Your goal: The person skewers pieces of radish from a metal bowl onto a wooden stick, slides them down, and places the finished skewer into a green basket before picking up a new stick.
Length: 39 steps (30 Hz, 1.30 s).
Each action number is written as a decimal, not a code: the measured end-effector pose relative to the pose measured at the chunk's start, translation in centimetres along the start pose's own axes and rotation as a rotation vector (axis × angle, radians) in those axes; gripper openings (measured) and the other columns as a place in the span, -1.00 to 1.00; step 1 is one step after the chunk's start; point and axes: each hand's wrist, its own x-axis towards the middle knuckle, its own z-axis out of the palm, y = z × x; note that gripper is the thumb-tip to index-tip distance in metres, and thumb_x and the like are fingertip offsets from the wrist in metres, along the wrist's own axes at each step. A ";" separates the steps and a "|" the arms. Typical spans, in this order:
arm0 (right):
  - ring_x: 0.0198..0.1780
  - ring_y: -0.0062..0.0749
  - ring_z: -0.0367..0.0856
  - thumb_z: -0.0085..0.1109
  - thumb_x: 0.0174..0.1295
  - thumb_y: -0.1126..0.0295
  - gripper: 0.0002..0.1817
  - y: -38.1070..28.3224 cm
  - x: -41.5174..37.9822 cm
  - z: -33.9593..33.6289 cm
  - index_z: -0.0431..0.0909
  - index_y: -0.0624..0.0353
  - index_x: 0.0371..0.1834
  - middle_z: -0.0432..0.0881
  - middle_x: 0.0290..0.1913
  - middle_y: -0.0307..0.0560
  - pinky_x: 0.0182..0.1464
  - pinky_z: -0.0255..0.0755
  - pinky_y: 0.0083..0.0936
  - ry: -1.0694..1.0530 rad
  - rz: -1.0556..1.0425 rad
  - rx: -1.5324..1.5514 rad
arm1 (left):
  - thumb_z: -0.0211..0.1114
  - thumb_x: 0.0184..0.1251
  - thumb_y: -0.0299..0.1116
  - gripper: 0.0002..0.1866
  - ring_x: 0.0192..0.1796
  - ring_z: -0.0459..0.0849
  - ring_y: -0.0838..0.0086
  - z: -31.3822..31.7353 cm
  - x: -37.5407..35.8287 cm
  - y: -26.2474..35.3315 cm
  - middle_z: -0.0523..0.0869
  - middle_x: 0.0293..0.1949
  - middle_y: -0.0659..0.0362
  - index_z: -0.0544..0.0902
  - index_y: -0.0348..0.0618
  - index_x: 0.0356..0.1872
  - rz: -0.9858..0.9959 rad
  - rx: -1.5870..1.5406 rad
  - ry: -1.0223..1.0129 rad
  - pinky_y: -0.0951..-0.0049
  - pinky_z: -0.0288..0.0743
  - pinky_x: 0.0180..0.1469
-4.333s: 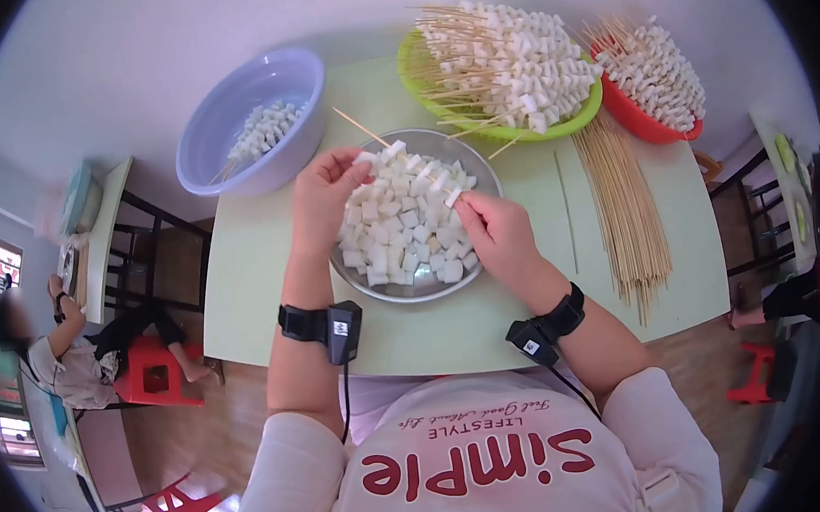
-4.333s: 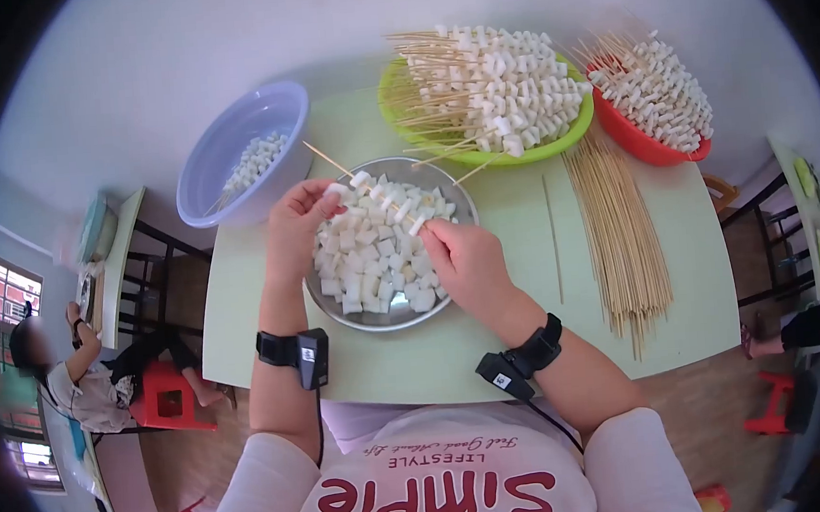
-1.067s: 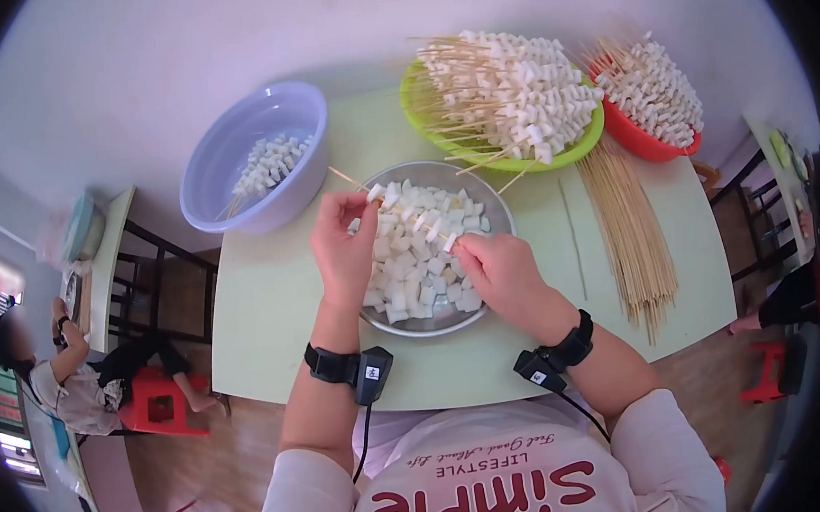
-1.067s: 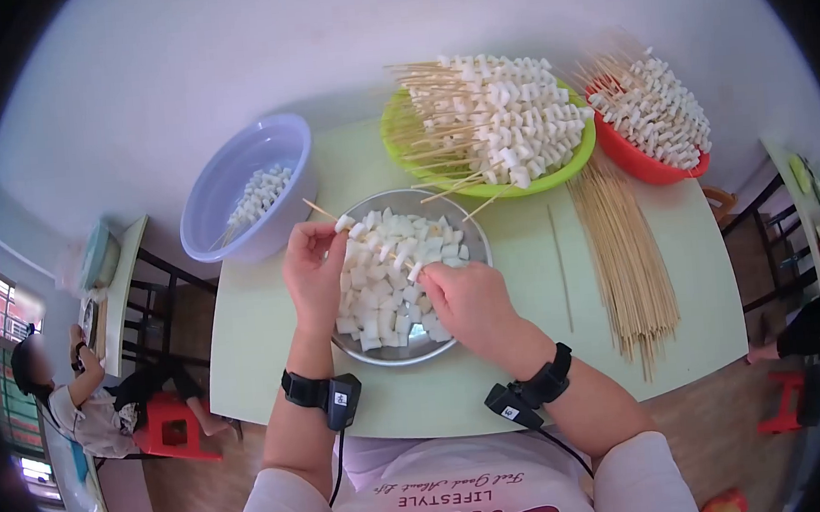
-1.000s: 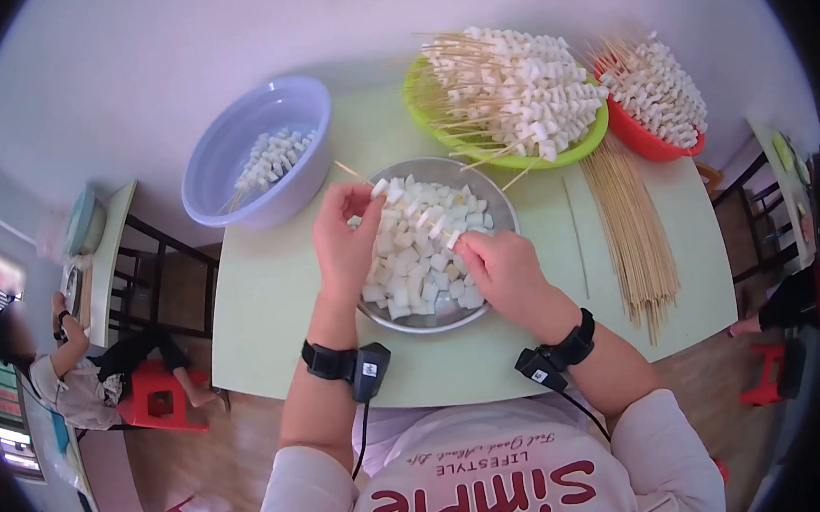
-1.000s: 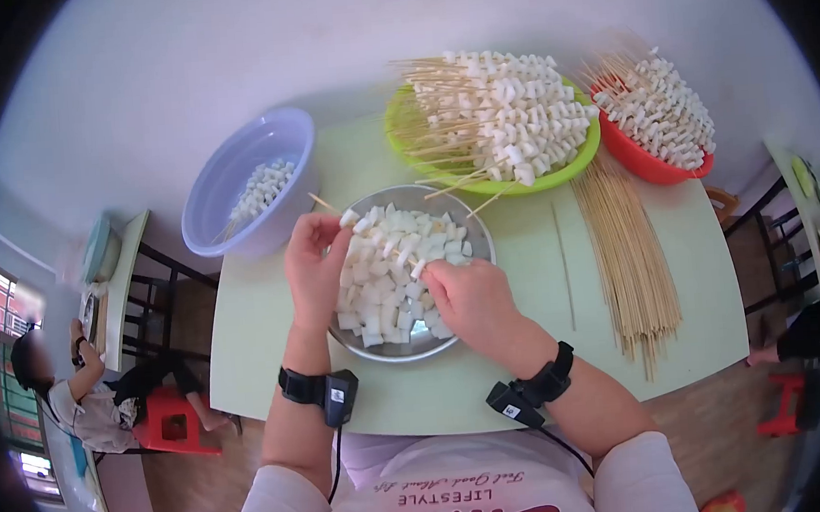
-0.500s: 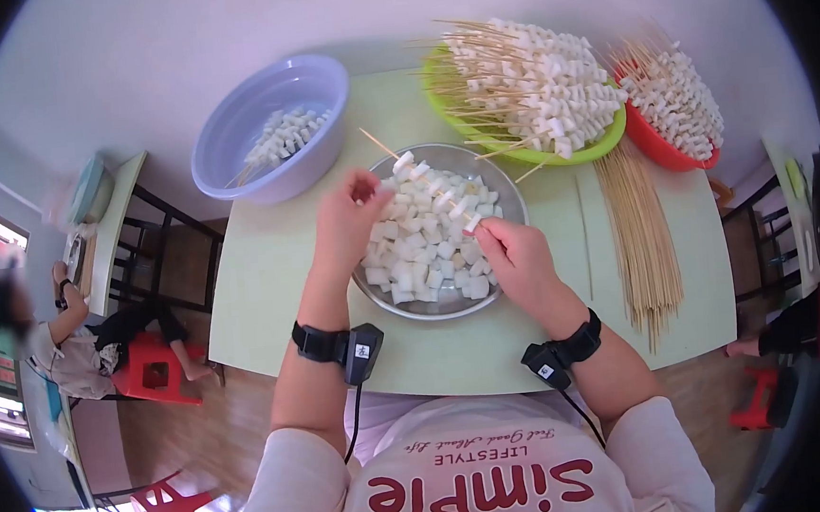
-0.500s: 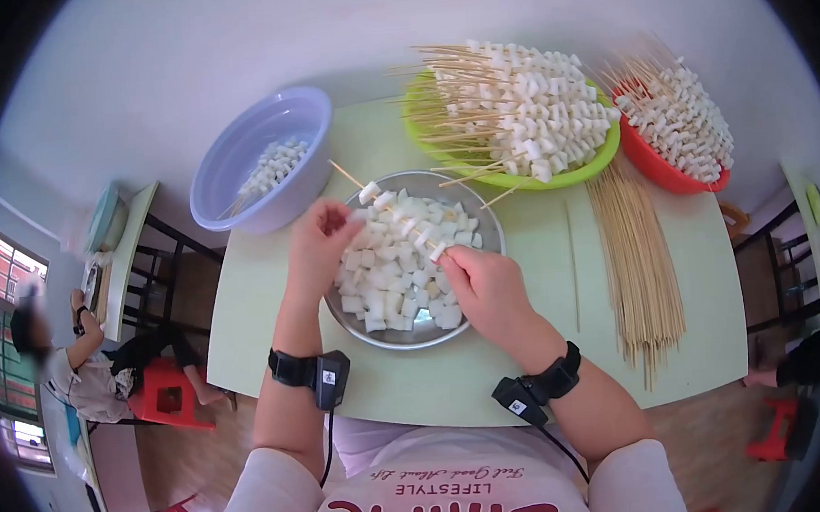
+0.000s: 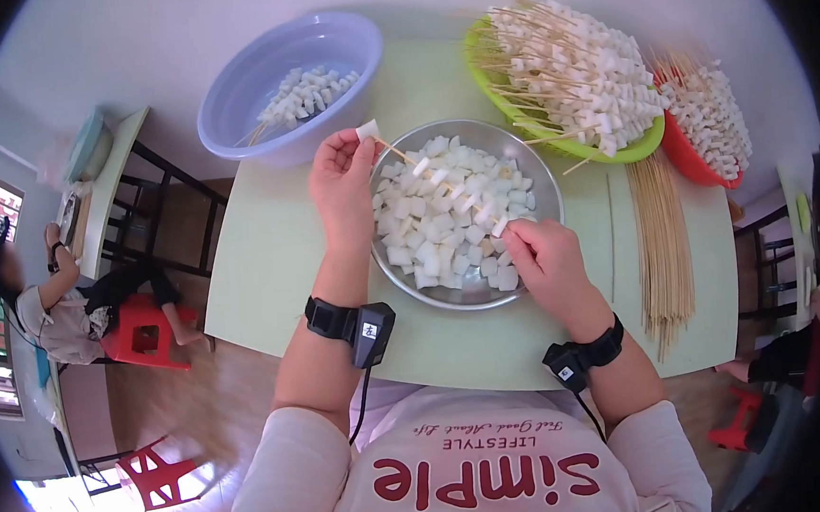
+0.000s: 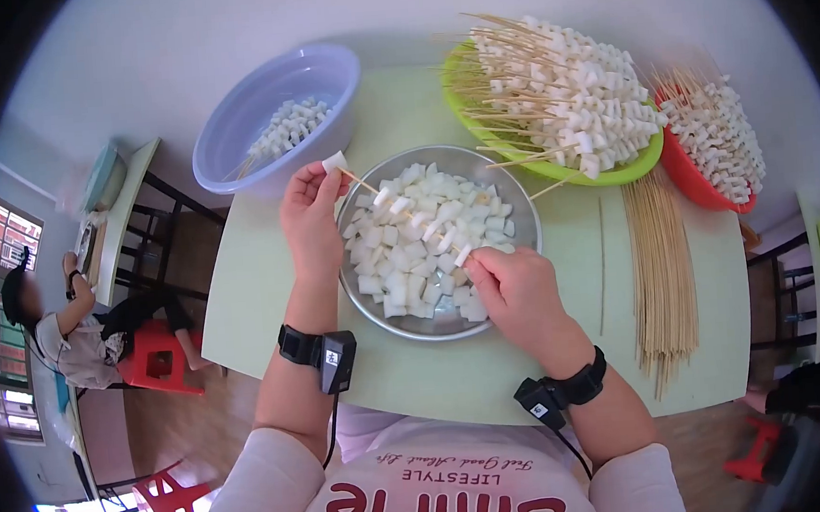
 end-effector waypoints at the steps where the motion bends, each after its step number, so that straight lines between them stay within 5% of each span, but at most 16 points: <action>1: -0.61 -0.05 0.37 0.12 0.29 0.39 -0.83 0.0 0.0 0.0 0.55 0.14 -0.47 0.47 -0.65 -0.01 -0.42 0.29 -0.29 0.003 0.011 0.005 | 0.24 0.39 -0.51 -0.85 -0.22 0.62 0.58 0.0 0.0 0.0 0.71 -0.24 0.14 0.54 -0.32 -0.09 0.003 -0.017 0.001 0.60 0.49 -0.08; 17: -0.62 -0.10 0.40 0.10 0.31 0.41 -0.84 -0.7 -0.2 -0.4 0.56 0.14 -0.45 0.48 -0.66 0.00 -0.48 0.23 -0.33 0.047 -0.146 -0.292 | 0.25 0.35 -0.60 -0.87 -0.18 0.63 0.60 0.2 -0.4 -0.6 0.63 -0.24 0.21 0.53 -0.27 -0.13 0.193 0.133 -0.058 0.60 0.53 -0.05; 19: -0.63 -0.12 0.40 0.09 0.32 0.40 -0.80 -1.0 -0.2 -0.7 0.54 0.14 -0.48 0.48 -0.65 0.00 -0.50 0.21 -0.39 -0.118 0.322 0.297 | 0.28 0.31 -0.60 -0.89 -0.23 0.59 0.64 0.4 -0.4 -0.7 0.62 -0.28 0.26 0.54 -0.26 -0.20 0.242 0.200 -0.060 0.61 0.51 -0.09; 23: -0.60 -0.08 0.42 0.08 0.34 0.38 -0.79 -0.2 0.2 -1.3 0.54 0.19 -0.45 0.49 -0.62 0.03 -0.51 0.22 -0.40 -0.210 0.476 0.538 | 0.29 0.31 -0.62 -0.85 -0.19 0.61 0.62 0.5 -0.9 -0.2 0.63 -0.24 0.23 0.54 -0.26 -0.16 0.252 0.299 -0.096 0.61 0.51 -0.06; 25: -0.57 -0.06 0.45 0.07 0.35 0.37 -0.80 0.2 -0.2 -0.4 0.56 0.21 -0.41 0.51 -0.61 0.03 -0.51 0.24 -0.40 -0.005 0.097 0.015 | 0.33 0.27 -0.62 -0.84 -0.20 0.60 0.62 0.9 -1.1 0.1 0.64 -0.25 0.24 0.54 -0.26 -0.19 0.329 0.418 -0.098 0.62 0.50 -0.06; 28: -0.55 -0.03 0.48 0.07 0.35 0.35 -0.80 0.2 0.2 -0.7 0.57 0.22 -0.38 0.50 -0.60 0.06 -0.49 0.28 -0.36 0.134 -0.120 -0.292 | 0.34 0.25 -0.62 -0.84 -0.21 0.59 0.63 1.0 -1.4 0.2 0.64 -0.26 0.24 0.54 -0.26 -0.21 0.310 0.407 -0.149 0.61 0.50 -0.06; 32: -0.54 -0.04 0.48 0.06 0.35 0.37 -0.82 0.5 0.2 -0.8 0.58 0.18 -0.37 0.49 -0.60 0.05 -0.48 0.29 -0.35 0.019 0.046 0.041 | 0.35 0.24 -0.64 -0.84 -0.21 0.59 0.65 1.2 -1.7 0.3 0.64 -0.27 0.25 0.55 -0.26 -0.22 0.297 0.348 -0.158 0.62 0.49 -0.06; 34: -0.53 -0.07 0.50 0.05 0.36 0.37 -0.83 0.3 0.3 -1.4 0.59 0.16 -0.34 0.48 -0.61 0.04 -0.49 0.28 -0.36 -0.246 0.380 0.395 | 0.35 0.23 -0.64 -0.83 -0.21 0.58 0.66 1.4 -1.9 0.3 0.64 -0.27 0.26 0.54 -0.26 -0.23 0.321 0.367 -0.215 0.63 0.50 -0.08; 39: -0.56 -0.18 0.48 0.13 0.30 0.39 -0.90 0.7 0.4 -0.1 0.62 0.11 -0.31 0.47 -0.63 -0.05 -0.44 0.25 -0.38 0.023 0.015 -0.013 | 0.35 0.23 -0.65 -0.84 -0.22 0.59 0.67 1.4 -1.9 0.3 0.64 -0.28 0.26 0.54 -0.26 -0.25 0.293 0.330 -0.171 0.65 0.50 -0.11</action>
